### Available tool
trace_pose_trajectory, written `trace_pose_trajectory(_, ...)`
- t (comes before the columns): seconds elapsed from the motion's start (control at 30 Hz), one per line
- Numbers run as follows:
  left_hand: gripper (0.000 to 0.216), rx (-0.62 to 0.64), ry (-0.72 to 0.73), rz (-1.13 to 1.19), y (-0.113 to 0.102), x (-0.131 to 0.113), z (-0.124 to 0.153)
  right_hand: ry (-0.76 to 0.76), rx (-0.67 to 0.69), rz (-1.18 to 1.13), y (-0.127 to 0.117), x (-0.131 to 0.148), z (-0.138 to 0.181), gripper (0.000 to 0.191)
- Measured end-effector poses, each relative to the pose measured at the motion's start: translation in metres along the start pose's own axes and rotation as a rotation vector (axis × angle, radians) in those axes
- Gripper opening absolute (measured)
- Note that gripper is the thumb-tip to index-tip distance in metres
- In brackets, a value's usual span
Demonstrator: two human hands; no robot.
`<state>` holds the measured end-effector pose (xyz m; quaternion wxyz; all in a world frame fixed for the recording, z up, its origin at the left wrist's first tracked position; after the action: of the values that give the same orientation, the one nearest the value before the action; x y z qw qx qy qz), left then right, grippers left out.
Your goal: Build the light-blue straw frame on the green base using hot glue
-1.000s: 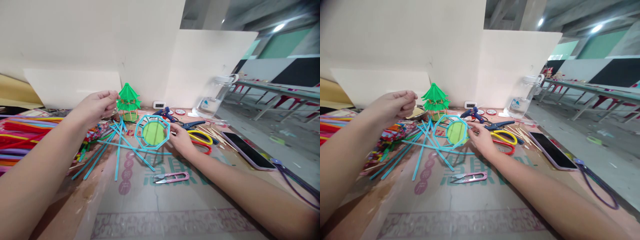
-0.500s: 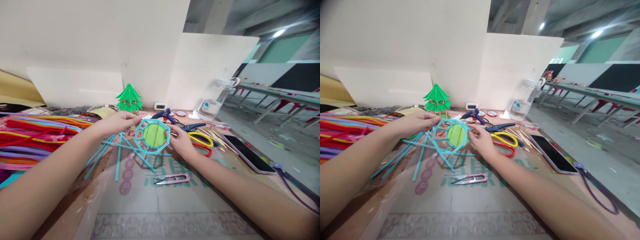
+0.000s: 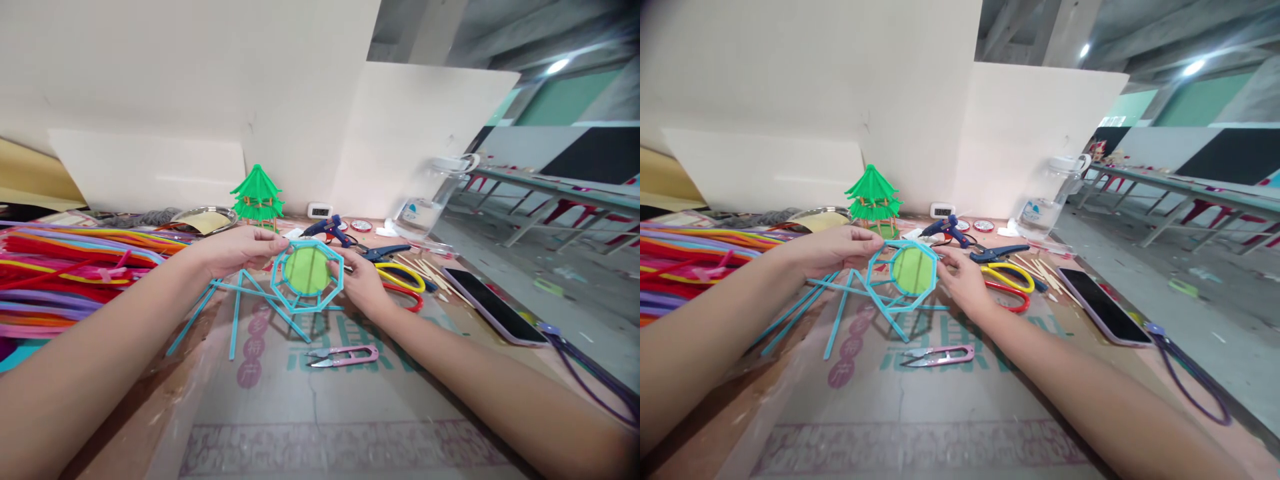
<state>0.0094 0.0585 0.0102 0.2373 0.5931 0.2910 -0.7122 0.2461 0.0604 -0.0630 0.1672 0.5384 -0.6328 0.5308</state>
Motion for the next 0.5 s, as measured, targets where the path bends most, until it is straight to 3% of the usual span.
trace_pose_trajectory(0.23, 0.037, -0.209, 0.145, -0.032, -0.013, -0.003, 0.003, 0.019, -0.017, -0.013, -0.003, 0.0, -0.001, 0.031)
trace_pose_trajectory(0.4, 0.031, -0.302, 0.267, 0.081, -0.038, -0.018, 0.023, 0.03, -0.036, 0.044, -0.006, -0.003, -0.001, 0.034)
trace_pose_trajectory(0.5, 0.024, -0.355, 0.246, -0.036, -0.055, -0.021, 0.035, 0.026, -0.061, 0.046, -0.006, -0.004, -0.001, 0.034)
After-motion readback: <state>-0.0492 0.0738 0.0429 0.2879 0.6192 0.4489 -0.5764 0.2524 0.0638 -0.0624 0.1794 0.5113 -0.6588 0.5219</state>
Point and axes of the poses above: each hand's wrist, its own z-axis away from the middle knuckle, its own y-axis out of the palm, x = y × z, the point moved 2 cm from there along -z, towards the middle knuckle, and after that the axes turned 14 degrees about x, right-handed, at the moved point
